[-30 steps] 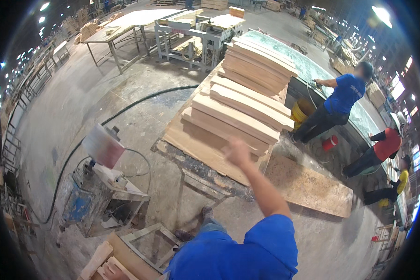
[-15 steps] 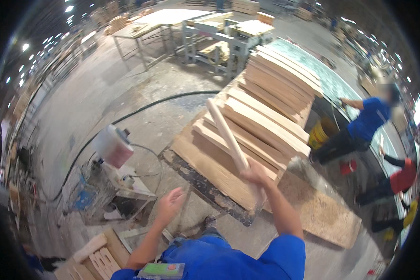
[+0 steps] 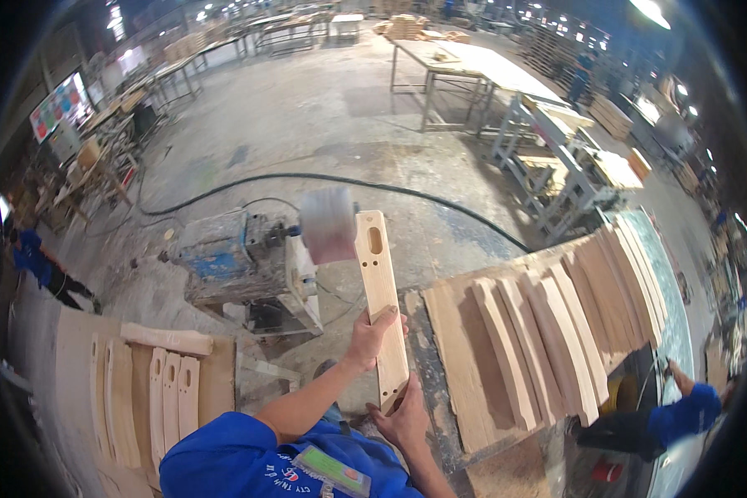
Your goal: The person repeatedly picks up wooden pieces with cutouts and smooths their edges against a rotating sanding drum. They handle the pieces one at a time, turning them to sand different sides, then place them back on a nearby stack.
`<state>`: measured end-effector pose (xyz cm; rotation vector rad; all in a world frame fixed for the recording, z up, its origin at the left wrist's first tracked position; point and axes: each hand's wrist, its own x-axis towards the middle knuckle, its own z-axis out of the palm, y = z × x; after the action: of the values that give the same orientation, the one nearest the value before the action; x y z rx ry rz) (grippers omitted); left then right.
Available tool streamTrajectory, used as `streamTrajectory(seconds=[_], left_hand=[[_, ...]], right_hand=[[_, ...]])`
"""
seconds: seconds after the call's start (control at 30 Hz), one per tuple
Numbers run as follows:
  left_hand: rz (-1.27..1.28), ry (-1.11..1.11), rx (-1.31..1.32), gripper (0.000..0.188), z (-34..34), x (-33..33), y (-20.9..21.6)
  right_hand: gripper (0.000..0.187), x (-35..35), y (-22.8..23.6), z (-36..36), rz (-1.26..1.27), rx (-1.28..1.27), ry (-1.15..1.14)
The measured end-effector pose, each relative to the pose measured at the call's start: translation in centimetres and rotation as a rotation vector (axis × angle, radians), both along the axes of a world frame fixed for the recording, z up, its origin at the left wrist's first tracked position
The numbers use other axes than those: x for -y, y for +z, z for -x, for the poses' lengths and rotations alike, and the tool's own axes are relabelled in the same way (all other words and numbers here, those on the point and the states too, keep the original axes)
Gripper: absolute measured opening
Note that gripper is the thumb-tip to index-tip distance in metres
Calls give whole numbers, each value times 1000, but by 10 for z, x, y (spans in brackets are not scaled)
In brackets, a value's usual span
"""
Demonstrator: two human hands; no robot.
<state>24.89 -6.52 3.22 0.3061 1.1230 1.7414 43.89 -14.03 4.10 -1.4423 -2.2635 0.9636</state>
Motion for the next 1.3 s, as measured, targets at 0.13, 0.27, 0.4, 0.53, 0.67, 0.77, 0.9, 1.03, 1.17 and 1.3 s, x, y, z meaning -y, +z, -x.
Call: streamTrajectory(seconds=[0.13, 0.27, 0.4, 0.53, 0.67, 0.77, 0.9, 1.03, 1.17, 1.3], left_hand=[[82, 256, -351, 56, 47, 0, -12], [259, 423, -1551, 83, 120, -30, -5], [479, 46, -1892, 76, 247, -102, -5], [362, 73, -1874, 71, 284, -131, -19], [291, 29, -1813, 69, 213, -64, -43], [229, -135, -1731, 68, 138, 16, -40], [-33, -128, -1586, 66, 165, 5, -29], [-95, -11, -1680, 57, 254, -96, 5], [21, -364, -1885, 51, 240, -88, 1], [-151, -243, -1683, 51, 137, 19, -26]], right_hand=[[107, -14, -12, 49, 113, 78, 19], [87, -69, -9, 137, 18, 85, 99], [76, -148, 2, 277, -51, 65, 182], [74, -172, -17, 315, -92, -6, 178], [83, -113, -35, 252, -4, 91, 136], [84, -36, -41, 173, 115, 58, 94], [79, -57, -51, 167, 401, -315, 205], [82, -171, -73, 230, 1828, -1195, 226], [89, -120, -77, 238, 2030, -1561, 174], [91, -16, -89, 111, 1961, -1474, -35]])
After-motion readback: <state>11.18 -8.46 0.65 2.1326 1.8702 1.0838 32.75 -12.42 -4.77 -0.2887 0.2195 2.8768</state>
